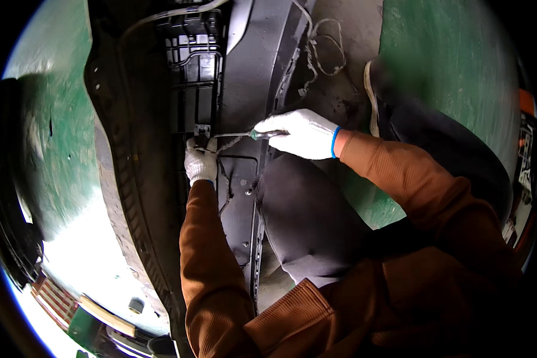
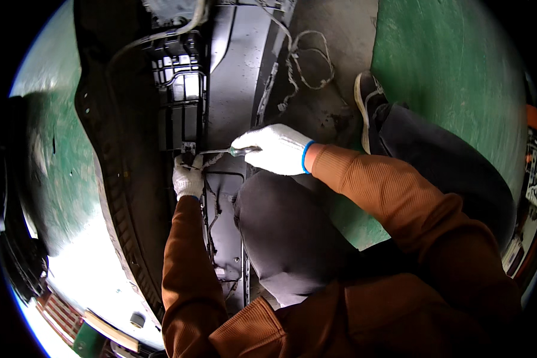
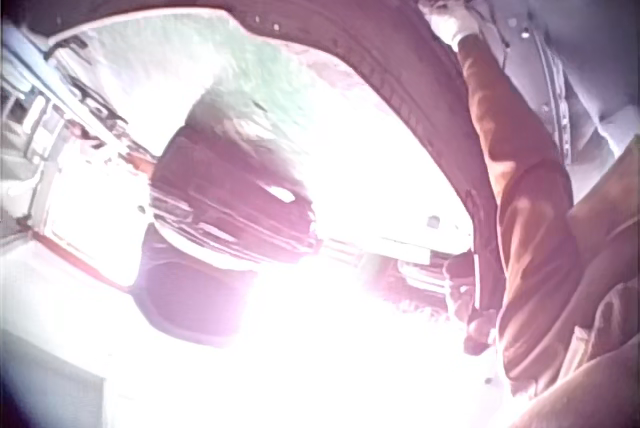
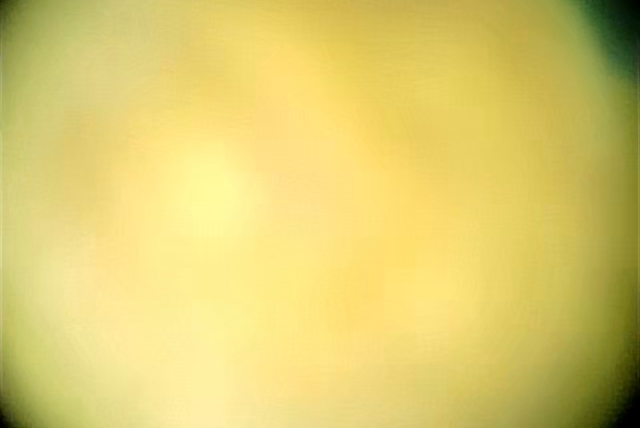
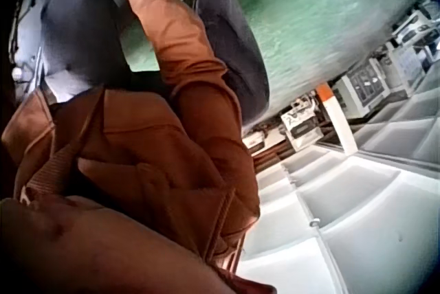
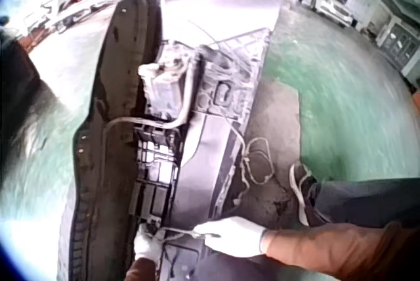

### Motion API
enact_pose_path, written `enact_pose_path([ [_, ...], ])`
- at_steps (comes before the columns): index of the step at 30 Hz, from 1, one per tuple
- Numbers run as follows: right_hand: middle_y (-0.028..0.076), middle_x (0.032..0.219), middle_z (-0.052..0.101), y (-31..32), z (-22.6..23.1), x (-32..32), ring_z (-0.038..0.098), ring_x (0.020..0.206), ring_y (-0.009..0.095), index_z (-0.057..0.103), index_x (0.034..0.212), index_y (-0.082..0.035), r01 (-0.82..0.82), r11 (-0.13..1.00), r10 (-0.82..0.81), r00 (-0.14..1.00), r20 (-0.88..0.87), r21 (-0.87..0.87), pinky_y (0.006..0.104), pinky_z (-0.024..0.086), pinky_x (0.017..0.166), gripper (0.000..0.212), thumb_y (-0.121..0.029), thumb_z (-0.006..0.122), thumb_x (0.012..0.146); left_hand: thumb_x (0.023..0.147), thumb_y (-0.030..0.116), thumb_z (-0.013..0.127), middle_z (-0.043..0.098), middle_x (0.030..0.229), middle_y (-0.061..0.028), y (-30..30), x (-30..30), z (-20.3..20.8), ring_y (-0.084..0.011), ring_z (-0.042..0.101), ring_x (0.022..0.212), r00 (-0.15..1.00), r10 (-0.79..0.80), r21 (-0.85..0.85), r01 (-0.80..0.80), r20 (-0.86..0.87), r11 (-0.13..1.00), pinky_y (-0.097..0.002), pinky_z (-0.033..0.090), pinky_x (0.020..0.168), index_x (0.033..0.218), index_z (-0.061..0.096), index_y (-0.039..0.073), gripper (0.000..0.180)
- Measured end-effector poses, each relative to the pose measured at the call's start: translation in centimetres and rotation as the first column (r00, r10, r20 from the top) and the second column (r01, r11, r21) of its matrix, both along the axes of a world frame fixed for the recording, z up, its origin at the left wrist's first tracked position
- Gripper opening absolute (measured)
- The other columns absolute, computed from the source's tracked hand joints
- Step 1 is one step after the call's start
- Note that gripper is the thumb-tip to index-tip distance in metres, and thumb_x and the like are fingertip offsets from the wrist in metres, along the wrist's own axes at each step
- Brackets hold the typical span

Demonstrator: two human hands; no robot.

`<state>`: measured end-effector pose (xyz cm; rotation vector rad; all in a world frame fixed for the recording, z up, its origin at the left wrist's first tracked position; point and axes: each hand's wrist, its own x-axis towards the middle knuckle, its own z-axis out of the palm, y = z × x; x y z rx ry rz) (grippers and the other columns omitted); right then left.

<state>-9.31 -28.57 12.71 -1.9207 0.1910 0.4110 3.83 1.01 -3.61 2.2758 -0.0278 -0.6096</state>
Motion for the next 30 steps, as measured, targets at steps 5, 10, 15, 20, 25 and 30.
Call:
enact_pose_path([
  [5,0.016,0.122,0.073,-0.5,-1.7,-2.6,0.071,0.111,0.032,0.069,0.135,-0.01,0.03,0.999,-0.026,0.992,0.12,-0.03,0.0394,0.056,0.1,0.039,-0.013,0.066,0.096,0.091,0.028,0.083,0.071,0.104,-0.0085,-1.7,0.0,2.6,-0.019,0.064,0.093,0.998,-0.048,0.0,0.048,-0.038,0.999,-0.0352,0.053,0.086,0.116,0.063,-0.001,0.043],
  [10,0.016,0.117,0.072,-0.9,-2.9,-3.5,0.071,0.107,0.034,0.07,0.136,-0.016,0.025,0.999,-0.021,0.995,0.093,-0.048,0.0413,0.057,0.096,0.04,-0.015,0.068,0.095,0.091,0.029,0.083,0.069,0.1,-0.007,-1.4,0.1,2.2,-0.0181,0.062,0.092,0.998,-0.041,-0.056,0.038,-0.05,0.998,-0.0343,0.051,0.087,0.111,0.063,0.0,0.04],
  [15,0.015,0.11,0.07,-1.1,-4.8,-4.1,0.071,0.102,0.034,0.07,0.136,-0.019,0.011,1.0,-0.008,0.994,0.108,-0.025,0.0419,0.057,0.093,0.041,-0.015,0.069,0.095,0.09,0.029,0.085,0.069,0.1,-0.0059,0.0,0.5,0.7,-0.0177,0.061,0.092,0.996,-0.02,-0.104,0.011,-0.086,0.995,-0.0343,0.051,0.086,0.111,0.063,0.002,0.041],
  [20,0.016,0.102,0.069,-0.9,-5.2,-4.0,0.069,0.095,0.035,0.071,0.132,-0.018,0.059,0.998,-0.061,0.985,0.164,0.018,0.0441,0.056,0.089,0.038,-0.017,0.067,0.095,0.087,0.033,0.087,0.063,0.091,-0.0004,0.0,0.7,0.2,-0.0156,0.055,0.086,0.994,-0.004,-0.153,-0.013,-0.111,0.988,-0.0334,0.049,0.083,0.103,0.062,0.005,0.04],
  [25,0.017,0.105,0.07,-0.4,-3.4,-3.2,0.069,0.097,0.036,0.072,0.13,-0.018,0.091,0.995,-0.084,0.987,0.14,-0.045,0.0466,0.056,0.091,0.035,-0.017,0.062,0.096,0.088,0.032,0.086,0.064,0.091,-0.0018,0.2,0.8,-0.1,-0.0161,0.056,0.087,0.997,-0.017,-0.144,0.005,-0.079,0.989,-0.0333,0.049,0.084,0.102,0.062,0.003,0.039],
  [30,0.017,0.105,0.069,-0.3,-3.0,-2.2,0.069,0.096,0.037,0.069,0.133,-0.019,-0.014,0.98,0.044,0.988,0.147,-0.199,0.0495,0.056,0.087,0.036,-0.022,0.057,0.099,0.09,0.029,0.084,0.066,0.096,-0.0035,-0.2,0.7,0.4,-0.0174,0.059,0.089,0.992,-0.002,-0.169,-0.02,-0.13,0.985,-0.0344,0.05,0.086,0.105,0.062,0.002,0.038],
])
